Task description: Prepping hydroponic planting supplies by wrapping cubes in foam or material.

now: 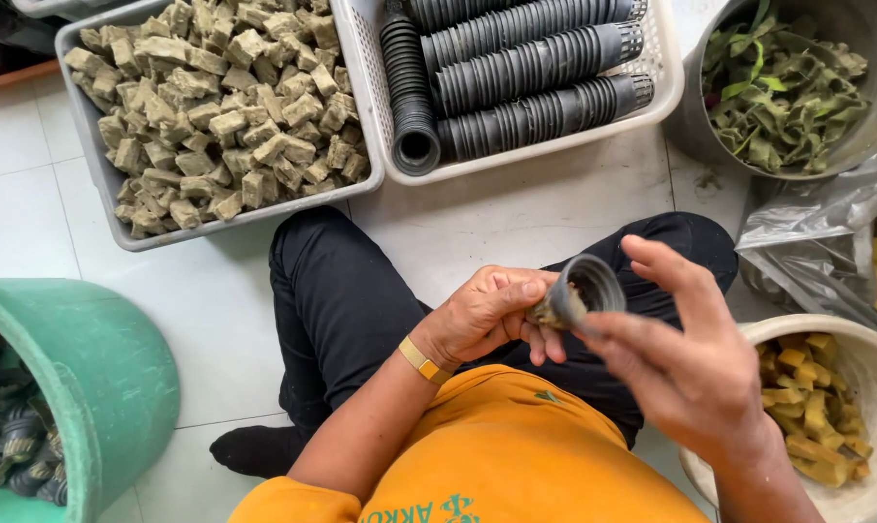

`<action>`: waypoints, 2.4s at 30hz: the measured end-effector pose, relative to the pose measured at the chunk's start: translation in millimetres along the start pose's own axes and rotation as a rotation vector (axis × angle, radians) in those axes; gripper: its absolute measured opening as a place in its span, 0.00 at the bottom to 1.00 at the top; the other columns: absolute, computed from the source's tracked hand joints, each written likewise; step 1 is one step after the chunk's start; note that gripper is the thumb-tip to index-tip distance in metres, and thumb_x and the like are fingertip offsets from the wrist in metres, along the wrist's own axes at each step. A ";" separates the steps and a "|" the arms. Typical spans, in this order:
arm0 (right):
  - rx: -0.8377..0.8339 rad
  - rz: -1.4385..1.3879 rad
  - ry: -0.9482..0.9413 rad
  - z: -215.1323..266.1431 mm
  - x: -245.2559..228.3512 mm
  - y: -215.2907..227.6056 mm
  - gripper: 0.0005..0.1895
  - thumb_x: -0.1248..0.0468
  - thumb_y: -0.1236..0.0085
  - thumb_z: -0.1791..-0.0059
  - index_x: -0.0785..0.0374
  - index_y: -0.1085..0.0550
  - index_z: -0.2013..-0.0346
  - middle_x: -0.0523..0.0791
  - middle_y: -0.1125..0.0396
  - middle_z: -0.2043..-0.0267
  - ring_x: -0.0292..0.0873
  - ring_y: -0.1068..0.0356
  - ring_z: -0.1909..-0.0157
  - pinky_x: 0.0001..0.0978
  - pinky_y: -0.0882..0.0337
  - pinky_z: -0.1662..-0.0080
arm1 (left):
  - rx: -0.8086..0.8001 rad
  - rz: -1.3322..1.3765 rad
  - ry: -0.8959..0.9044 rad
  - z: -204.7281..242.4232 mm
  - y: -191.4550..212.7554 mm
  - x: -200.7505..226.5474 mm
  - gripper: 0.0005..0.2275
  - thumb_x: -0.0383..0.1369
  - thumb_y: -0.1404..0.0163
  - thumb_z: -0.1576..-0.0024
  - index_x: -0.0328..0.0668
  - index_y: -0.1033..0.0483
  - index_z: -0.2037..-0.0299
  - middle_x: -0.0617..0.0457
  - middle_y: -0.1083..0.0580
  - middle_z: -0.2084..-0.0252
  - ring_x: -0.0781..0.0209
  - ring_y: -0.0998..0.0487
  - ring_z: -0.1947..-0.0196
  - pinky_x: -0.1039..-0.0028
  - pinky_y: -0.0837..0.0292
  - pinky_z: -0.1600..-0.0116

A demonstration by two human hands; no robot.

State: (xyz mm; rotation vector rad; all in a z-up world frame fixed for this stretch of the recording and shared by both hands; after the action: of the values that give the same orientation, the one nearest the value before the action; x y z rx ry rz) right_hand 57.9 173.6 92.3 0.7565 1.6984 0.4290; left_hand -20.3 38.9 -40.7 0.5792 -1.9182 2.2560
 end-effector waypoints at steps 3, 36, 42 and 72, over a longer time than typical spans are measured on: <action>0.114 -0.359 -0.314 19.4 50.8 -7.7 0.12 0.75 0.38 0.54 0.71 0.22 0.56 0.58 0.32 0.39 0.47 0.28 0.43 0.33 0.27 0.42 | 0.118 -0.136 0.048 0.1 1.4 1.5 0.20 0.36 0.52 0.33 0.24 0.29 0.38 0.38 0.20 0.54 0.58 0.18 0.65 0.74 0.20 0.63; 0.447 -1.145 -0.477 39.0 97.0 -46.3 0.17 0.72 0.42 0.47 0.81 0.27 0.46 0.61 0.29 0.45 0.51 0.26 0.47 0.41 0.26 0.40 | 0.399 -0.610 -0.263 -9.7 -13.2 -4.8 0.09 0.27 0.44 0.37 0.25 0.19 0.55 0.47 0.21 0.58 0.61 0.20 0.59 0.70 0.22 0.52; 0.267 0.088 0.000 14.4 24.2 -18.1 0.17 0.72 0.31 0.59 0.74 0.26 0.58 0.61 0.32 0.43 0.56 0.27 0.42 0.41 0.25 0.42 | 0.452 -1.751 -0.687 4.9 -83.7 55.4 0.29 0.29 0.36 0.55 0.30 0.30 0.41 0.37 0.25 0.48 0.38 0.24 0.46 0.56 0.31 0.39; -0.262 -0.385 -0.282 21.1 65.6 -71.3 0.12 0.80 0.40 0.63 0.71 0.24 0.66 0.56 0.35 0.34 0.50 0.33 0.36 0.40 0.33 0.41 | 0.478 -1.633 -0.774 43.5 -28.1 25.5 0.19 0.21 0.46 0.52 0.34 0.28 0.48 0.43 0.25 0.52 0.43 0.23 0.50 0.59 0.28 0.41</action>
State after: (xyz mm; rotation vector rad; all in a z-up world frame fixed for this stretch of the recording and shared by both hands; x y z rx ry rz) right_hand 51.7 164.5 -6.2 0.2730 1.4426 0.2542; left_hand -25.3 -1.9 -0.2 2.1681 -0.2898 1.2318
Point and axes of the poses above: each hand's wrist, its own z-axis away from the middle knuckle, its own y-axis out of the back of the hand, x = y × z, the point moved 6 cm from there along -z, towards the middle knuckle
